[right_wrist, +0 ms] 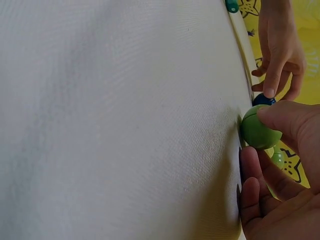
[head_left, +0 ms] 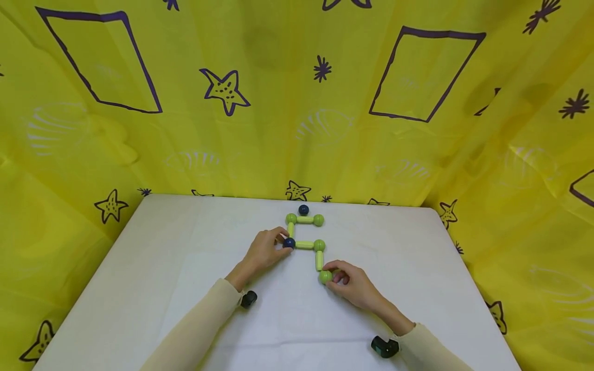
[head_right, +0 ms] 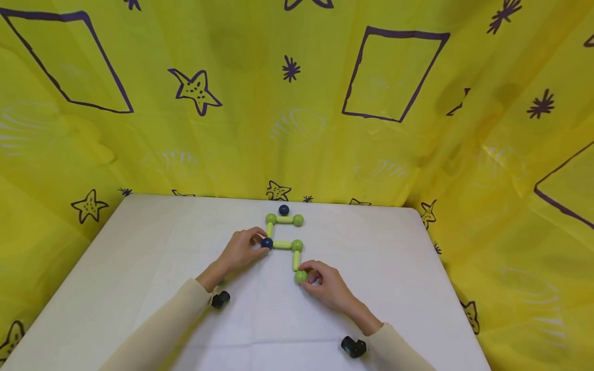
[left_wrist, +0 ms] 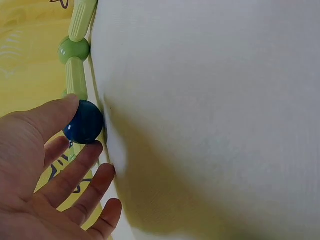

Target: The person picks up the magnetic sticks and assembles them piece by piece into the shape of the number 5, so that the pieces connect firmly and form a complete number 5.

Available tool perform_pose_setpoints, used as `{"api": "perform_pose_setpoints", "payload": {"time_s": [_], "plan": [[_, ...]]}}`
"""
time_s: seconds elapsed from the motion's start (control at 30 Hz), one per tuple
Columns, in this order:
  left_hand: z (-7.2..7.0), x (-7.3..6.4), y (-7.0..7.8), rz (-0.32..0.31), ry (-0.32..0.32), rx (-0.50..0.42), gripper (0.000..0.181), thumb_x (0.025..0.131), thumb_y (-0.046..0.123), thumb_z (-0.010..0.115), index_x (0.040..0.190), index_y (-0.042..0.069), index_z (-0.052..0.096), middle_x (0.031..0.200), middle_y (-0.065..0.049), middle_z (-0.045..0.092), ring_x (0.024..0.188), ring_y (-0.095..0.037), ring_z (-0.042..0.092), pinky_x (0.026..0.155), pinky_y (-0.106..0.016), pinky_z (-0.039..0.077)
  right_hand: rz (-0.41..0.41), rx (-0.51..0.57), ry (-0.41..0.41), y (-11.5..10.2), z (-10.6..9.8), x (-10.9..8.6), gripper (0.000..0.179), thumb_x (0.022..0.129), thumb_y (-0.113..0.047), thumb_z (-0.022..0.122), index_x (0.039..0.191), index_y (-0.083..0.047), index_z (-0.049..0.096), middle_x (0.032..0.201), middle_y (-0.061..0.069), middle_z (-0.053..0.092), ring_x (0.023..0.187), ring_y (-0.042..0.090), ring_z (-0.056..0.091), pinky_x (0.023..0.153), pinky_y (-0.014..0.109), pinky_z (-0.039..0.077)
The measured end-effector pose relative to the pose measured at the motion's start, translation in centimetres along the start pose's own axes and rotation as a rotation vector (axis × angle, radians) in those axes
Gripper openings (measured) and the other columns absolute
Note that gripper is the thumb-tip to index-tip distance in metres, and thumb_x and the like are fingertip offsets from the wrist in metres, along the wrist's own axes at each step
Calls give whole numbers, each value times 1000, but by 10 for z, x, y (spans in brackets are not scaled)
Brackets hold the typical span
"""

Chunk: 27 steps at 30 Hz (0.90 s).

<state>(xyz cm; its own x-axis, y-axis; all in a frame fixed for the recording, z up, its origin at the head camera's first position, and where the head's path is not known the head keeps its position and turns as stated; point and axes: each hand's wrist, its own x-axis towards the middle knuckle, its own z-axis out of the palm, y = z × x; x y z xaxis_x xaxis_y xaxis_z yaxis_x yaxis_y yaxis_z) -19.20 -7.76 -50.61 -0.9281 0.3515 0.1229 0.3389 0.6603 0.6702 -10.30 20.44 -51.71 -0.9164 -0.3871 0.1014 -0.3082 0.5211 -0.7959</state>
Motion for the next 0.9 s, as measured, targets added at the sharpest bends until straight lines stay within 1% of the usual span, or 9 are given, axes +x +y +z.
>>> {"api": "perform_pose_setpoints", "payload": {"time_s": [0.07,0.17,0.27,0.37,0.5,0.6,0.67,0.83,0.9], "plan": [[-2,0,2,-3,-18,-13,37,88,21,84,119,10,67,103,-7,75,91,-24,62,86,-43,49,-6,0,1,0,0,-1,32,90,-5,77,120,-12,69,103,-3,69,83,8,62,72,25,51],[-6,1,5,16,-28,-19,45,87,19,85,126,10,65,108,-9,73,90,-24,61,84,-42,49,-10,-4,4,-1,0,-1,32,90,-5,77,120,-13,69,104,-2,70,83,9,62,72,25,51],[-9,4,9,63,-35,6,50,86,18,85,130,11,63,111,-11,70,89,-24,59,82,-41,50,-6,-10,6,-1,0,-1,33,90,-4,77,120,-14,68,106,-1,70,83,9,62,73,25,51],[-12,6,14,112,-63,37,52,87,16,84,134,13,62,115,-12,67,91,-25,61,83,-41,51,-4,-13,9,-1,0,-2,34,90,-3,77,120,-14,67,107,0,70,83,9,63,73,25,52],[-14,6,25,175,-112,43,51,89,12,81,136,14,61,123,-15,65,105,-31,64,91,-45,52,5,-12,4,-2,0,-3,32,90,-4,76,120,-13,67,107,0,70,83,8,62,73,25,52],[-14,7,33,226,-159,37,50,90,8,78,136,13,61,126,-16,65,113,-31,63,94,-47,51,14,-12,0,-3,0,-3,32,91,-4,76,120,-14,67,108,-1,69,83,8,62,73,25,52],[-13,8,37,249,-203,33,48,91,6,76,136,13,61,125,-16,66,110,-30,64,92,-45,51,16,-10,2,-3,0,-3,32,91,-4,75,119,-14,68,107,-1,69,83,8,62,73,25,51],[-8,10,46,282,-312,12,47,90,0,71,134,11,62,118,-14,69,92,-27,65,83,-37,51,16,-9,9,-4,2,-3,33,90,-3,75,120,-15,68,106,-2,69,83,9,62,73,24,51],[-4,11,48,294,-346,17,47,89,-2,70,134,11,62,117,-14,69,90,-26,65,82,-34,51,14,-12,11,-5,2,-3,34,90,-2,75,120,-15,68,106,-2,70,83,9,63,74,25,51]]}}
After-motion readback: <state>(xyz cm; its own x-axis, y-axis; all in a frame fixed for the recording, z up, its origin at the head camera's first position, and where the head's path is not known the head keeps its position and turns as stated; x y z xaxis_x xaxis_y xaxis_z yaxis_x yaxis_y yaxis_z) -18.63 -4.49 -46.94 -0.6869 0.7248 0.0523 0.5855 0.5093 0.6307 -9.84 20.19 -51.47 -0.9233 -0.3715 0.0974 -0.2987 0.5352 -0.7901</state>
